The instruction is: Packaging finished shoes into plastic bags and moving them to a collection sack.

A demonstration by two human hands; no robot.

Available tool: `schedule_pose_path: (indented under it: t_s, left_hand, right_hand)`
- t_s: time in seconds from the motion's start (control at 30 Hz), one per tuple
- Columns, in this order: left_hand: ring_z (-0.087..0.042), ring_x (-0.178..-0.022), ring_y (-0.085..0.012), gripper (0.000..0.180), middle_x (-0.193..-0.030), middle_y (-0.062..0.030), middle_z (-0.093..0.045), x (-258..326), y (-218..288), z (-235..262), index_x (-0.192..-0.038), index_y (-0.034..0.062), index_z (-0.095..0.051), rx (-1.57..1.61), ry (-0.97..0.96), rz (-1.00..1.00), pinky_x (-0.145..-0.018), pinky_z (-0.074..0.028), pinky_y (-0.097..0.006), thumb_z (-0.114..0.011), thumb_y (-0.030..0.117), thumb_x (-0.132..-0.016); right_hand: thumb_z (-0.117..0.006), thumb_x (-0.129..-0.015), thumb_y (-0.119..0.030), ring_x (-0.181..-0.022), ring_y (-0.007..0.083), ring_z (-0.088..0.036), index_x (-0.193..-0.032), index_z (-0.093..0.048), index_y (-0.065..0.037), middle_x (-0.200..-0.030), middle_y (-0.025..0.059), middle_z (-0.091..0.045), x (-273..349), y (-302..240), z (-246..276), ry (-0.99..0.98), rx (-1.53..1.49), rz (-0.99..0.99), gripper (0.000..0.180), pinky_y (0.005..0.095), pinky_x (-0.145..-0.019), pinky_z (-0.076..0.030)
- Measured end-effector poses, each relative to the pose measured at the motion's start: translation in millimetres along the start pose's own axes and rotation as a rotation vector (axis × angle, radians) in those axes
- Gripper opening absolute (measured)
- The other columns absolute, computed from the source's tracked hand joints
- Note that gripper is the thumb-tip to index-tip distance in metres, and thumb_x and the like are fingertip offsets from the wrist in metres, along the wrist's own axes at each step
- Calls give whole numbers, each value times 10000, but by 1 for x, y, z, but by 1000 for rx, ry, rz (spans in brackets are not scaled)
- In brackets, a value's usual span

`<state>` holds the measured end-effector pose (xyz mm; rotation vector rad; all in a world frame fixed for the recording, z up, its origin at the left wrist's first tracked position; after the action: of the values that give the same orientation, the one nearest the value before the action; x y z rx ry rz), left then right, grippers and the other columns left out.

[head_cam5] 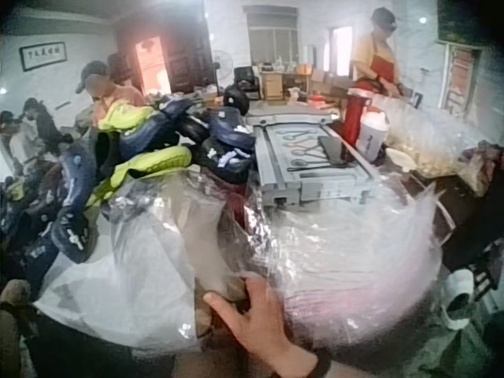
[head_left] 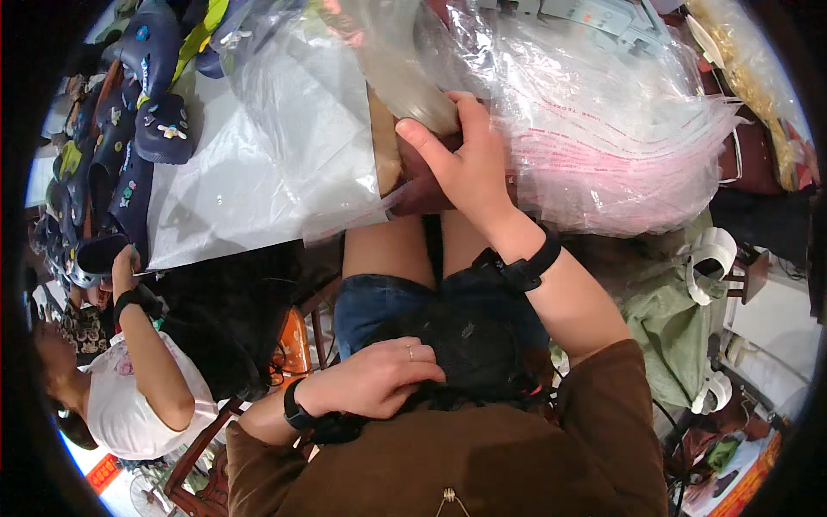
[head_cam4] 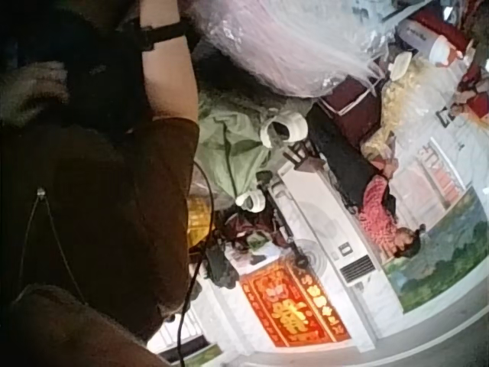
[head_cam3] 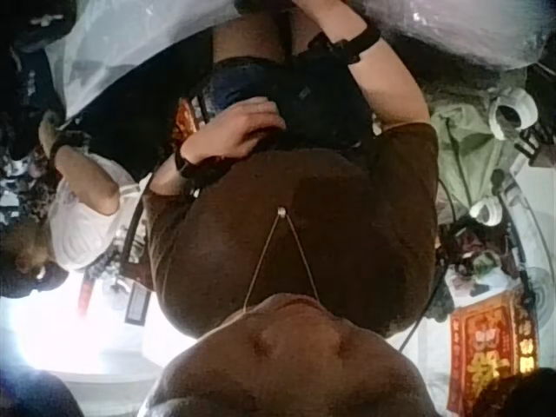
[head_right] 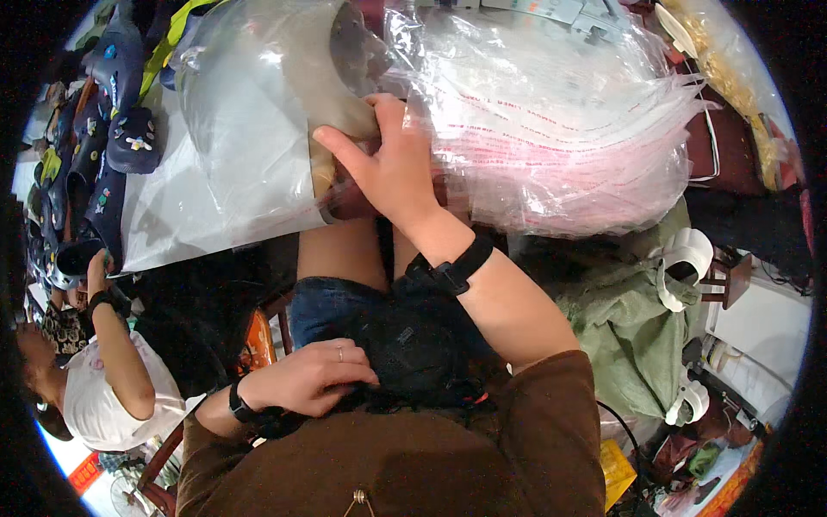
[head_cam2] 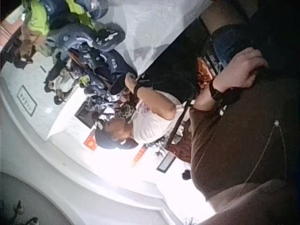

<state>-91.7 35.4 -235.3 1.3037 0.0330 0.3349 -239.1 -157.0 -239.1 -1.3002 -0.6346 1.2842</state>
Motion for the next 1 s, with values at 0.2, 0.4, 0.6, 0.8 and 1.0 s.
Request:
schedule_pose_path:
  t_s: [0.2,0.4,0.6,0.8,1.0]
  left_hand:
    - [-563,-914,-364,393,-942,-155,-590,-12,-3,5,-1063,2,-634,-13,37,25,-808,-472,-431,-600,-6,-672]
    - [-566,-902,-365,353,-913,-155,-589,-23,-4,7,-997,3,-637,-62,79,55,-800,-489,-429,-599,29,-647]
    - [-567,-908,-365,323,-907,-152,-594,-27,-15,6,-963,8,-636,-68,59,100,-816,-497,-432,-588,41,-646]
    - [-572,-948,-372,325,-933,-167,-598,-21,-27,10,-981,14,-641,-34,69,135,-852,-495,-429,-597,50,-661]
    - [-577,-1088,-336,314,-1085,-152,-627,-5,-40,32,-1104,24,-651,32,222,91,-956,-464,-393,-669,125,-807]
  right_hand:
    - [-805,-798,-420,-815,311,-656,-1051,-610,40,-938,203,-665,0,-1,2,39,-40,2,559,389,-713,-520]
    - [-815,-779,-411,-855,365,-610,-1041,-608,35,-883,190,-640,-1,4,1,30,10,61,557,431,-747,-487]
    - [-803,-810,-401,-883,241,-648,-1129,-590,10,-1011,149,-650,0,17,-6,-59,5,-65,563,353,-754,-519]
    - [-795,-788,-450,-891,347,-595,-1057,-611,29,-951,202,-625,-1,2,-2,28,2,61,579,427,-764,-479]
    - [-799,-799,-437,-815,309,-636,-1091,-599,31,-954,182,-637,-1,-2,2,13,32,16,587,393,-714,-508]
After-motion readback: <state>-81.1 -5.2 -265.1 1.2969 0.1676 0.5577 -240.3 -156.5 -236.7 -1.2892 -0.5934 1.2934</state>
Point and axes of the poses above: each hand's wrist, its own x-axis away from the middle knuckle, its own z-axis out of the back of the hand, y = z × x, the point moved 9 cm from there along -x, towards the middle knuckle
